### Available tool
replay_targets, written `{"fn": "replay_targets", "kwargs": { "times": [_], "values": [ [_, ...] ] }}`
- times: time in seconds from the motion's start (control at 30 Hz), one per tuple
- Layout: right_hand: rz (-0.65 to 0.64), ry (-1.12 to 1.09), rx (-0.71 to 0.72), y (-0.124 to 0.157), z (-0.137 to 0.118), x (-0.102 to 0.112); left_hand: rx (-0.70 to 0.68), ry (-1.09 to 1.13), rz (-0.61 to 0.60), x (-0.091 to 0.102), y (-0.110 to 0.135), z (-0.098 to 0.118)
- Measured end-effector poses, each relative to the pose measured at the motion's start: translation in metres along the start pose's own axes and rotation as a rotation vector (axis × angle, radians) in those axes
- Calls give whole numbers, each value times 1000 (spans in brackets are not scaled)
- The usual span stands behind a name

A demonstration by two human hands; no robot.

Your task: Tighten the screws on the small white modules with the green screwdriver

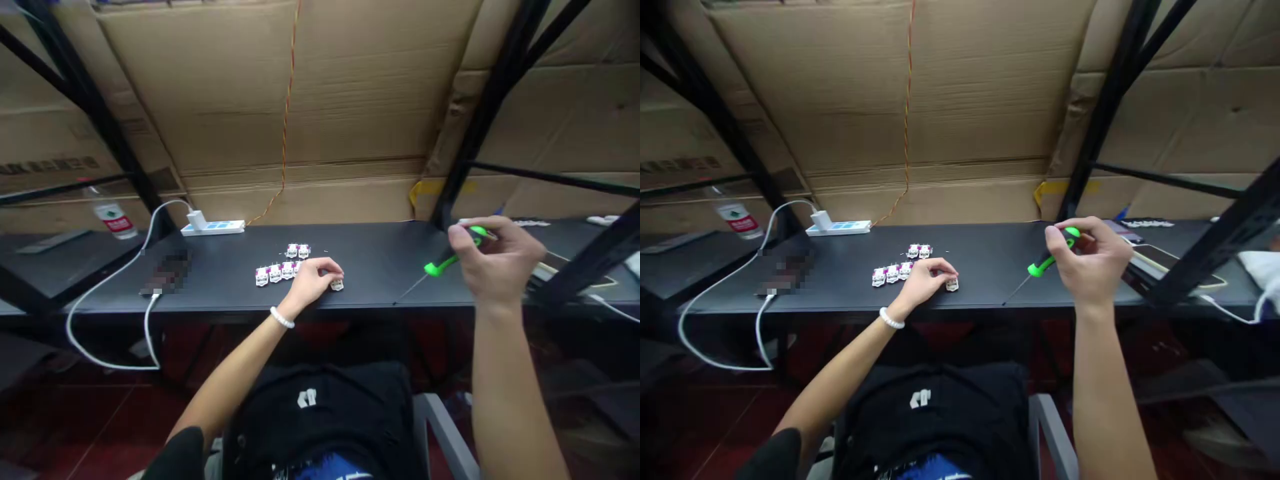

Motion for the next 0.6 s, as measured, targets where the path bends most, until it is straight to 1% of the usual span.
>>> {"fn": "replay_targets", "kwargs": {
  "times": [0.2, 0.3, 0.43, 0.6],
  "values": [
    [-29, -28, -17, 1, 1, -3, -1, -98, 19, -5, 7, -2],
    [-37, -37, -12, 2, 1, -5, -3, -122, -2, -6, 6, -5],
    [-43, -16, -39, 3, 3, -5, -10, -137, -22, -7, 3, -9],
    [-51, -4, -24, 2, 0, -5, 6, -162, -29, -7, 4, -11]
  ]
}}
Point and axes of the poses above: each hand's wrist, its own y-axis away from the middle knuckle, its own x-axis out of the back of the hand, z = x × y, the point moved 4 cm from there along -y, towards the middle knuckle, and after that the axes turned 10 degrees about -z, right-handed, at the moved point
